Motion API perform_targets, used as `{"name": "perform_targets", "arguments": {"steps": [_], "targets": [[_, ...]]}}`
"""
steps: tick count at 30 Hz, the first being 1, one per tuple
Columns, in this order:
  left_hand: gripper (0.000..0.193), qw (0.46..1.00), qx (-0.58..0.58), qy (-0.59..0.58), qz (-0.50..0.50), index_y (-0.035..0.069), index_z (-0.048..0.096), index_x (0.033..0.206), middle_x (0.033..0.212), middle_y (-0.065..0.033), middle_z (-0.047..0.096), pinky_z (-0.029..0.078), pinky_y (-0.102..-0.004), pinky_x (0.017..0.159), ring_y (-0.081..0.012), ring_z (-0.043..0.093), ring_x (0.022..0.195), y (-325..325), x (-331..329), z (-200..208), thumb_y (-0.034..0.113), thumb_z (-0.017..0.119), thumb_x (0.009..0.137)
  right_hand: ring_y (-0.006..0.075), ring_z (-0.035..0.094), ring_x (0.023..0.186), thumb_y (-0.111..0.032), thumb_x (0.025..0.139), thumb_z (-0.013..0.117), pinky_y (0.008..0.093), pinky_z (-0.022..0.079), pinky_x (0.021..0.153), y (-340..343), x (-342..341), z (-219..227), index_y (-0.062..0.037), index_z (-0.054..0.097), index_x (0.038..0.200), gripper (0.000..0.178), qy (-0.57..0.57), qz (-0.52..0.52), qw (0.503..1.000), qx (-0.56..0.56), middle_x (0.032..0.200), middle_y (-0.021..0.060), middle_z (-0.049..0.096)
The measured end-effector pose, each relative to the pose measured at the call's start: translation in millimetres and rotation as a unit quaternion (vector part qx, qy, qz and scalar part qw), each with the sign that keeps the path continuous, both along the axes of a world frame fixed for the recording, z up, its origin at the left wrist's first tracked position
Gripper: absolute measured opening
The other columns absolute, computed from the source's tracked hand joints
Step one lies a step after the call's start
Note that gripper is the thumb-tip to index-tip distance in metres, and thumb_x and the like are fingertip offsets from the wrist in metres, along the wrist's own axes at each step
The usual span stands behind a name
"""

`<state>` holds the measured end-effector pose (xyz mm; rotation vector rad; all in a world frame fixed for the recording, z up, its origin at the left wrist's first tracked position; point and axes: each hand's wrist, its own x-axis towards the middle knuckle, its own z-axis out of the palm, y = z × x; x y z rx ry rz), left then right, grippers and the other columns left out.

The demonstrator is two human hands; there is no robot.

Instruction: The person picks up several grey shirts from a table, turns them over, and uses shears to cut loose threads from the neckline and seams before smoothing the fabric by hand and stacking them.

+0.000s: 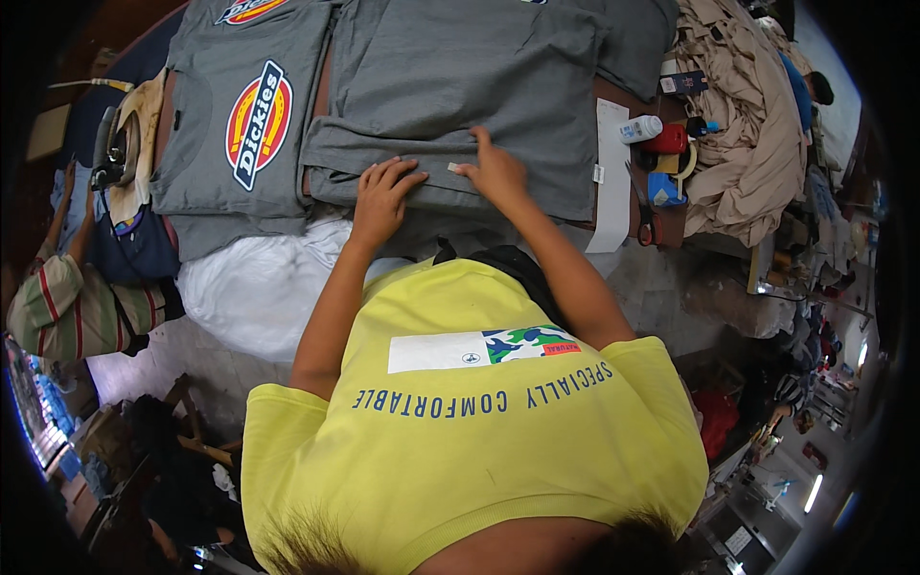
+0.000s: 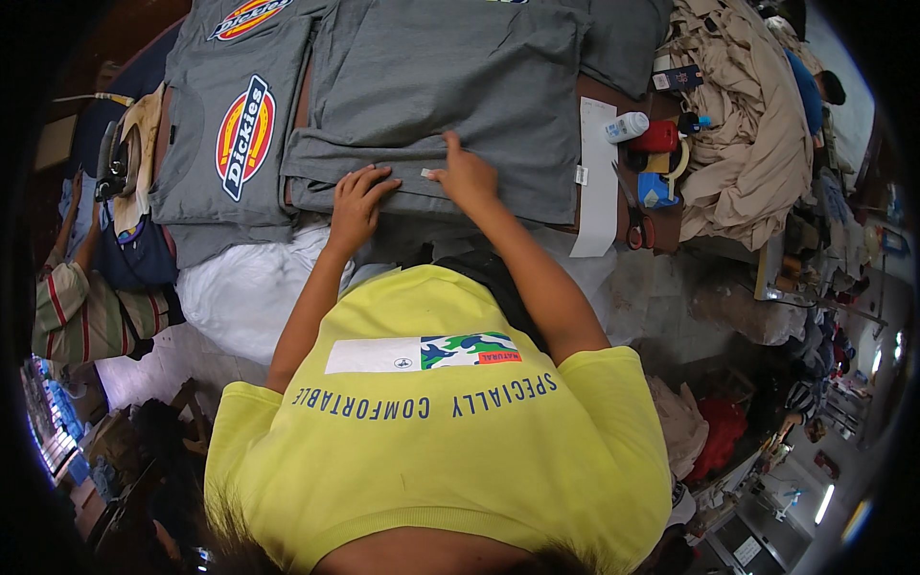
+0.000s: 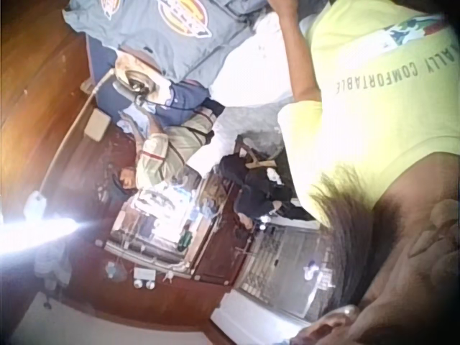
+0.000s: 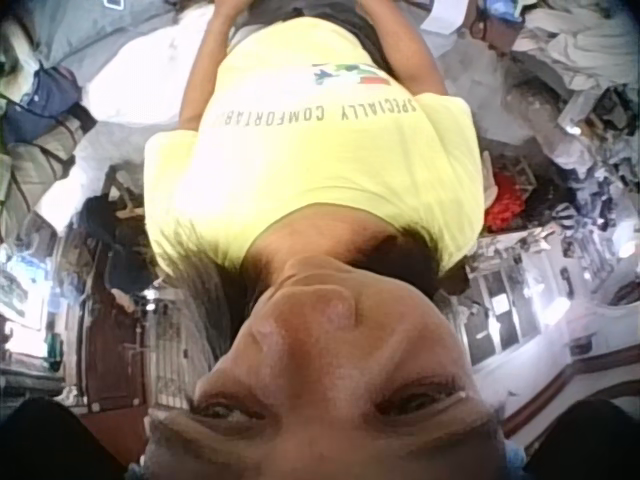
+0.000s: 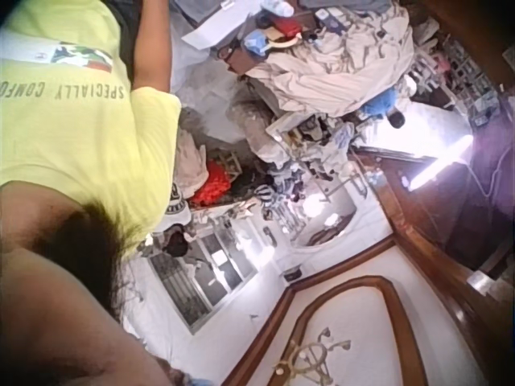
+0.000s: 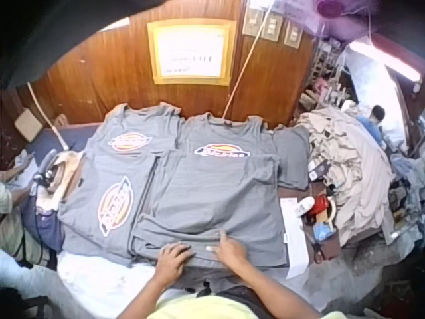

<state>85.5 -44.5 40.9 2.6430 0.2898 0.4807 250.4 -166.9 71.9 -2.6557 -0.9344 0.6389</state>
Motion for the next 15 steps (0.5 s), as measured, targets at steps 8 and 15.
{"name": "perform_targets", "arguments": {"steps": [8,15], "targets": [[0.034,0.992,0.122,0.025,0.034,0.018,0.055,0.114,0.121,-0.0013,0.050,0.030,-0.0391,0.095,-0.0229,0.042,0.115,46.8,-32.1,12.2,0.010,0.054,0.081,0.0320,0.057,0.076,-0.022,0.071,0.069,0.0409,0.044,0.069,-124.6,39.6,-9.1,-0.0131,0.053,0.103,0.038,0.010,-0.096,0.992,0.076,0.081,0.0106,0.060],[0.038,0.995,0.078,0.045,0.053,0.014,0.056,0.112,0.116,-0.0044,0.053,0.036,-0.0372,0.091,-0.0253,0.046,0.109,112.6,-53.6,10.4,0.004,0.057,0.076,0.0266,0.049,0.094,-0.004,0.059,0.072,0.0356,0.040,0.082,-214.0,47.0,-3.3,-0.0136,0.062,0.100,0.043,-0.133,-0.001,0.980,0.151,0.099,0.0047,0.055]]}}
